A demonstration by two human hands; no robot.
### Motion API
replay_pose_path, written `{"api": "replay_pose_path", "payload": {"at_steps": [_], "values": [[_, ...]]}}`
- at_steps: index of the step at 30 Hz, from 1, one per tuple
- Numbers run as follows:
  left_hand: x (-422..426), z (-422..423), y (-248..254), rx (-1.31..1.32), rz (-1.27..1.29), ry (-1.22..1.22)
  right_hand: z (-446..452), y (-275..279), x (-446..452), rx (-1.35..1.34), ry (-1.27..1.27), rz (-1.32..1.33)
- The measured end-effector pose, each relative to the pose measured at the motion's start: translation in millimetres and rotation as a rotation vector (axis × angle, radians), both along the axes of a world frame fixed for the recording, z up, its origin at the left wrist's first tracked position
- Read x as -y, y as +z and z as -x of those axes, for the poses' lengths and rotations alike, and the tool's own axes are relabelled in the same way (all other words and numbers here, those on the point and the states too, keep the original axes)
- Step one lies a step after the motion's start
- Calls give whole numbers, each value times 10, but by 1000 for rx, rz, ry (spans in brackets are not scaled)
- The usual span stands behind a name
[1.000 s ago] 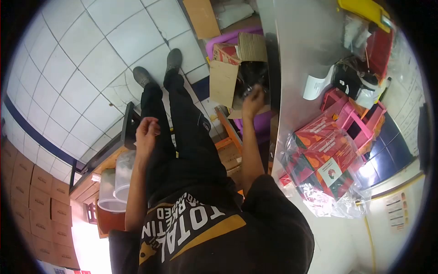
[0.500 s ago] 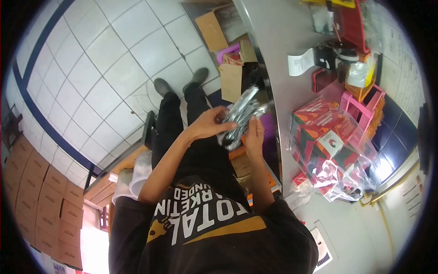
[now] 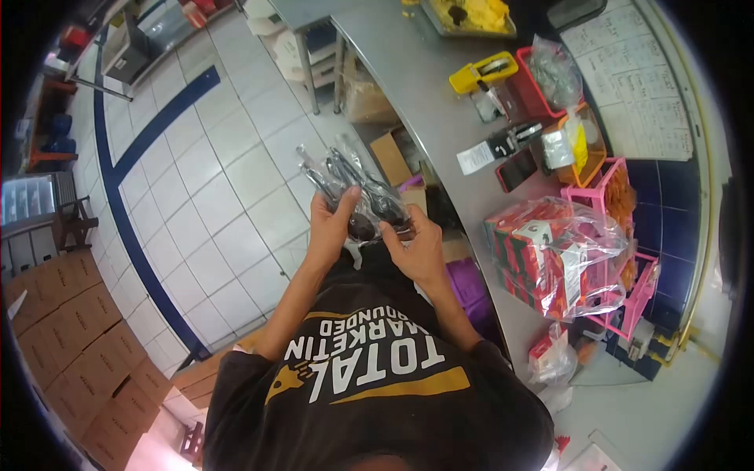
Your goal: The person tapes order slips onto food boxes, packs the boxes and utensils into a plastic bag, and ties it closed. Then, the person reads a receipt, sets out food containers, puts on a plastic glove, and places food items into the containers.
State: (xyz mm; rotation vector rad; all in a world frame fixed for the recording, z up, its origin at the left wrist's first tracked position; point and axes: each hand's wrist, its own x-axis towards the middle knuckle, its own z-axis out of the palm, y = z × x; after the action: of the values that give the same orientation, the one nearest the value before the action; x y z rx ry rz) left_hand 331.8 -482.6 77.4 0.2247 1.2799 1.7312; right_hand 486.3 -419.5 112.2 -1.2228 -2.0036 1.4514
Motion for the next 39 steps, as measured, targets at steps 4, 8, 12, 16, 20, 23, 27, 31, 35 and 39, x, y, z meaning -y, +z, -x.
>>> {"api": "replay_pose_path", "payload": {"at_steps": [4,8,12,16,20,23,27,31,35,39], "values": [[104,96,306,-206,-73,28,311,482,3,-64,-47,-599],[239,191,488,-326,-119,-19,400,623,9,-40,106,-506],[309,257,575,-315,-156,-35,459,650,63,-64,91,-499],[242,267,607,-287,-183,-48,344,702,36,-62,20,-676],[14,149,790,-271,-238,-76,117,691,-148,-85,-129,-595],[-196,48,949,-242,-257,-229,-66,719,-271,-124,-157,-368],[-567,-86,1157,-246,-305,-350,-370,723,-518,100,-173,-750],[-952,-143,1398,-59,-323,-305,-830,698,-784,245,-194,-904],[-1472,-133,1714,-150,-432,-281,-1424,563,-1042,227,-336,-631],[-2323,-427,1682,-53,-389,-433,-1719,829,-1151,-488,-490,-153]]}}
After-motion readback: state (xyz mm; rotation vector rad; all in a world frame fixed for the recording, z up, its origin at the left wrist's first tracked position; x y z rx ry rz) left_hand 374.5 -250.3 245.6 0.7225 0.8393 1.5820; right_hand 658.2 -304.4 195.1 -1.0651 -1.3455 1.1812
